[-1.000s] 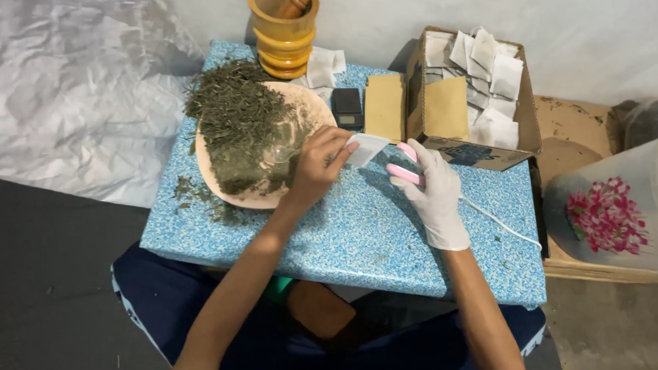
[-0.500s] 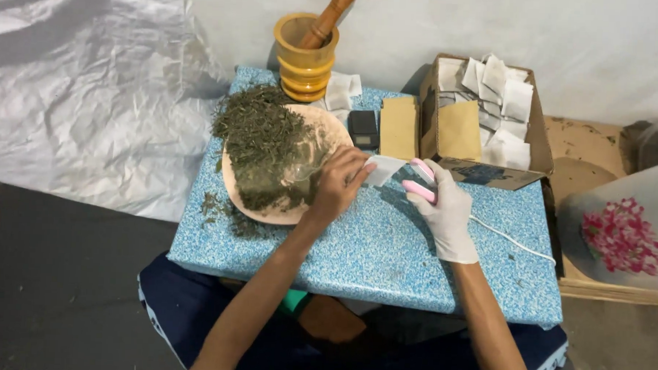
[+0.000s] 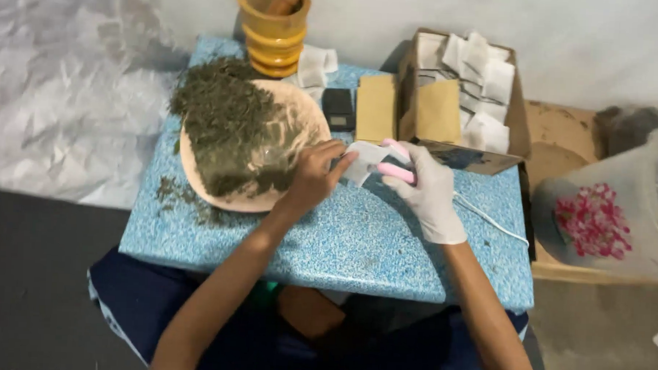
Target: Placing tea bags into paper sleeves and sealing them with a handheld heat sealer.
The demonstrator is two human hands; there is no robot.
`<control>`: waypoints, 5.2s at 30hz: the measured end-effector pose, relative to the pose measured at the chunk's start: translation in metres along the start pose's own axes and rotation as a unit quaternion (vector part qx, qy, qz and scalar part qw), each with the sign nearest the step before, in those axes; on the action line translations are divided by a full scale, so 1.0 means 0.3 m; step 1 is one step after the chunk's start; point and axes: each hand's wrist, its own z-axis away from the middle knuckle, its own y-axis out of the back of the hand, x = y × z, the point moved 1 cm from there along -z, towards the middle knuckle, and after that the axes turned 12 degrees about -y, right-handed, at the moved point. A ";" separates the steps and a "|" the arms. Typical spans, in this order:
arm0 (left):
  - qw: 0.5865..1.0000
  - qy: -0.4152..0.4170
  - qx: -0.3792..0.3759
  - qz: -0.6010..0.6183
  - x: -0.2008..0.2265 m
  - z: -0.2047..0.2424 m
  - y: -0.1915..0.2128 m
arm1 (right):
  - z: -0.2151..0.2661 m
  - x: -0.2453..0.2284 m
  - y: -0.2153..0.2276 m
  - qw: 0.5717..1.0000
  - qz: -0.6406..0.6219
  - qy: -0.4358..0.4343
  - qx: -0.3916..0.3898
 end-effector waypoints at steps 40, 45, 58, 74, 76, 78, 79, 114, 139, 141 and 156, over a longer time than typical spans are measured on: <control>0.999 0.031 -0.010 0.039 -0.026 -0.014 -0.056 | -0.056 -0.104 0.024 0.990 -0.076 0.117 0.005; 1.000 0.016 -0.007 0.026 -0.020 -0.019 -0.054 | -0.051 -0.117 0.031 0.991 -0.067 0.114 0.000; 0.999 0.008 -0.024 0.048 -0.002 -0.029 -0.069 | -0.044 -0.115 0.033 0.991 -0.078 0.105 0.006; 0.996 -0.083 -0.031 0.018 0.050 -0.075 -0.053 | -0.059 -0.047 0.019 0.988 -0.076 0.130 0.024; 0.996 -0.083 -0.034 0.010 0.058 -0.085 -0.052 | -0.056 -0.055 0.026 0.987 -0.079 0.136 0.029; 0.996 -0.081 -0.038 -0.009 0.070 -0.092 -0.043 | -0.058 -0.056 0.018 0.986 -0.082 0.141 0.028; 0.996 -0.080 -0.037 -0.011 0.075 -0.093 -0.041 | -0.059 -0.058 0.018 0.986 -0.083 0.142 0.026; 0.996 -0.081 -0.005 -0.033 0.057 -0.096 -0.029 | -0.054 -0.075 0.038 0.987 -0.112 0.108 0.030; 0.993 -0.089 0.007 -0.072 0.052 -0.108 0.011 | -0.067 -0.016 0.038 0.993 -0.073 0.090 0.015; 0.994 -0.086 0.008 -0.071 0.038 -0.101 0.006 | -0.059 -0.021 0.047 0.994 -0.071 0.080 0.010; 0.996 -0.061 -0.003 -0.058 0.034 -0.094 0.017 | -0.027 0.035 0.014 0.996 -0.086 0.035 -0.013</control>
